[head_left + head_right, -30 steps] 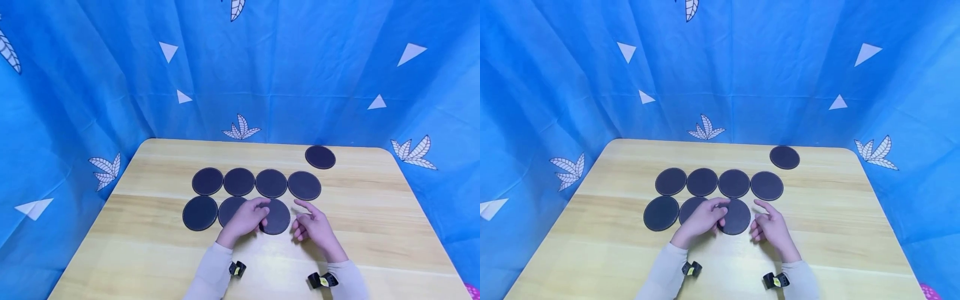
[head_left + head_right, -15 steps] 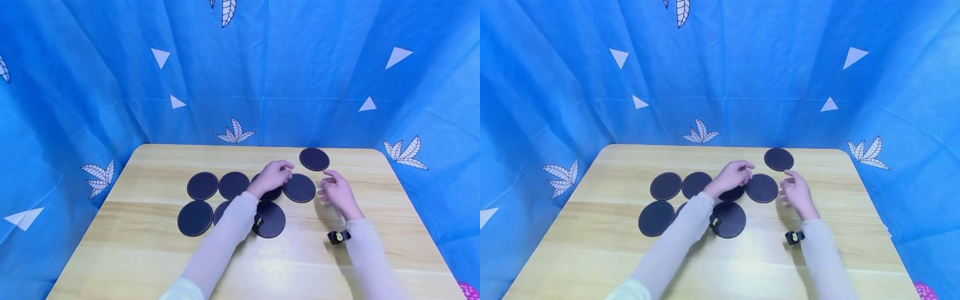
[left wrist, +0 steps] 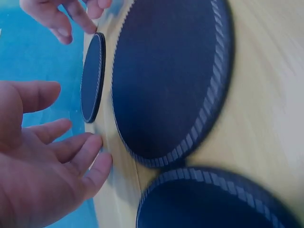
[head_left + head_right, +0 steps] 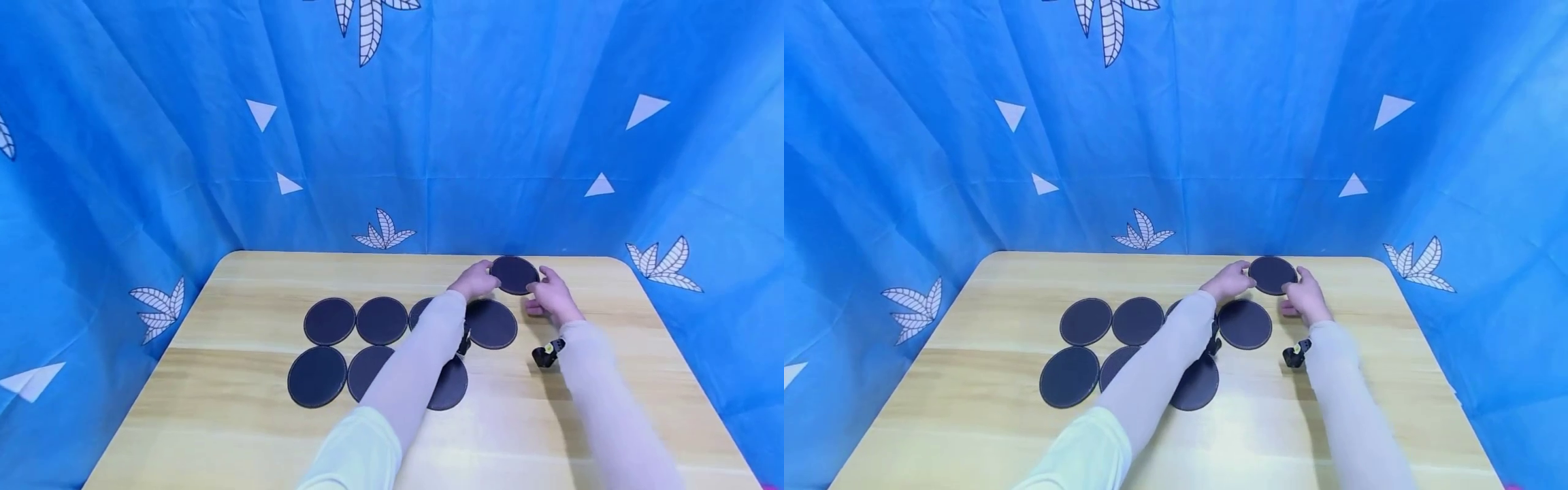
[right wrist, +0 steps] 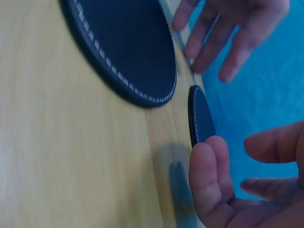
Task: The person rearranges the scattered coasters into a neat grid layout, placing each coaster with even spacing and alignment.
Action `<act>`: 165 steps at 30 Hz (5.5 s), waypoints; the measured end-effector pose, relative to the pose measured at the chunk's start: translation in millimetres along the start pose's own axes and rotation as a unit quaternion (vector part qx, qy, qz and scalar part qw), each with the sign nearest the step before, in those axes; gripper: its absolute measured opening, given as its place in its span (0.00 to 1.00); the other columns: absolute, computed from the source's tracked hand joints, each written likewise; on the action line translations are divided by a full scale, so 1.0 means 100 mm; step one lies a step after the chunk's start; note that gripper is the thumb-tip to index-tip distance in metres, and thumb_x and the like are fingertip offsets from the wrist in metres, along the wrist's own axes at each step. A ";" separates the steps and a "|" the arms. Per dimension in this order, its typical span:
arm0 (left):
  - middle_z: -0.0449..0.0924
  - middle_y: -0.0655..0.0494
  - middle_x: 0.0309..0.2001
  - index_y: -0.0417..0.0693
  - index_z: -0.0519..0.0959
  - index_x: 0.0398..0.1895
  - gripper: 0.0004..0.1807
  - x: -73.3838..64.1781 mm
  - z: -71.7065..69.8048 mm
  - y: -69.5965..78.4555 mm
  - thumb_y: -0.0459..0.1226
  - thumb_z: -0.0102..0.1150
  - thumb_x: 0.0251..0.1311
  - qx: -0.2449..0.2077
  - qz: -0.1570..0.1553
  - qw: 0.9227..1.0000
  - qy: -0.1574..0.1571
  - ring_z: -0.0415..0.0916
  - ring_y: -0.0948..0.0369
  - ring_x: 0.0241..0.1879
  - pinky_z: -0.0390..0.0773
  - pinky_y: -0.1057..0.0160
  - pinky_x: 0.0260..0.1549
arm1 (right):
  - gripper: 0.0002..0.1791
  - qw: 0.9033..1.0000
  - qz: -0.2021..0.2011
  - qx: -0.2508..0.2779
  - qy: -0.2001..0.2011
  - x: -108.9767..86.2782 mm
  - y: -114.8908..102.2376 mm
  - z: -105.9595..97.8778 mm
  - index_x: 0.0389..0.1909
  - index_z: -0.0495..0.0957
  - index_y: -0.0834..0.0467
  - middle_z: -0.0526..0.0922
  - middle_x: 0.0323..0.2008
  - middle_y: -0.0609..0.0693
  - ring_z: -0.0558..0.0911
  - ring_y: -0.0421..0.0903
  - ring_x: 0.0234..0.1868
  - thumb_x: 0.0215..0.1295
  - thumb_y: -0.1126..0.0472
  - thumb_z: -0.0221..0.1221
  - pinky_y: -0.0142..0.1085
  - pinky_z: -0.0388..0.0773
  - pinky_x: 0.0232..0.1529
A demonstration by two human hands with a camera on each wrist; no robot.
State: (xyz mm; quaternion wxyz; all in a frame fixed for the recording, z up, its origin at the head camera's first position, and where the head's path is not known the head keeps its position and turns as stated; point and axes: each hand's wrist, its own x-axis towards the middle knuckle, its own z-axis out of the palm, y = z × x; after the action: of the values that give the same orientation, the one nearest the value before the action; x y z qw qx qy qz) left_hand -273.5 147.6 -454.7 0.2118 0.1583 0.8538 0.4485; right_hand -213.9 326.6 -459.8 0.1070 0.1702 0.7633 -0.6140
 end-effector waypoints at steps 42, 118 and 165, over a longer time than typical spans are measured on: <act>0.81 0.49 0.26 0.50 0.61 0.79 0.32 -0.16 -0.22 -0.23 0.31 0.52 0.73 -0.309 0.016 0.950 -0.027 0.80 0.60 0.24 0.84 0.62 0.35 | 0.33 0.989 -0.065 0.128 0.021 -0.20 -0.08 0.13 0.82 0.46 0.55 0.72 0.14 0.45 0.65 0.36 0.10 0.82 0.58 0.44 0.28 0.67 0.12; 0.83 0.45 0.29 0.53 0.53 0.81 0.38 -1.20 -0.39 -0.26 0.27 0.52 0.73 -0.318 0.119 0.939 -0.050 0.78 0.58 0.22 0.82 0.64 0.31 | 0.32 0.971 -0.144 0.175 -0.074 -1.03 -0.12 0.41 0.80 0.48 0.58 0.74 0.16 0.50 0.68 0.39 0.12 0.81 0.60 0.45 0.31 0.70 0.13; 0.83 0.49 0.21 0.53 0.52 0.82 0.43 -2.02 0.46 -0.46 0.26 0.58 0.67 -0.292 0.012 0.955 -0.050 0.73 0.62 0.15 0.79 0.67 0.22 | 0.32 0.994 -0.061 0.047 -0.073 -1.85 0.61 0.37 0.80 0.47 0.58 0.73 0.15 0.51 0.64 0.39 0.11 0.82 0.61 0.46 0.33 0.71 0.10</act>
State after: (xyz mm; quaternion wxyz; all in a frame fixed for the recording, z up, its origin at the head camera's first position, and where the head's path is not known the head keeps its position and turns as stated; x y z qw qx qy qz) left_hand -80.5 61.7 -471.7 0.2856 0.1213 0.6719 0.6725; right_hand -21.7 278.1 -454.4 0.1169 0.0824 0.7327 -0.6653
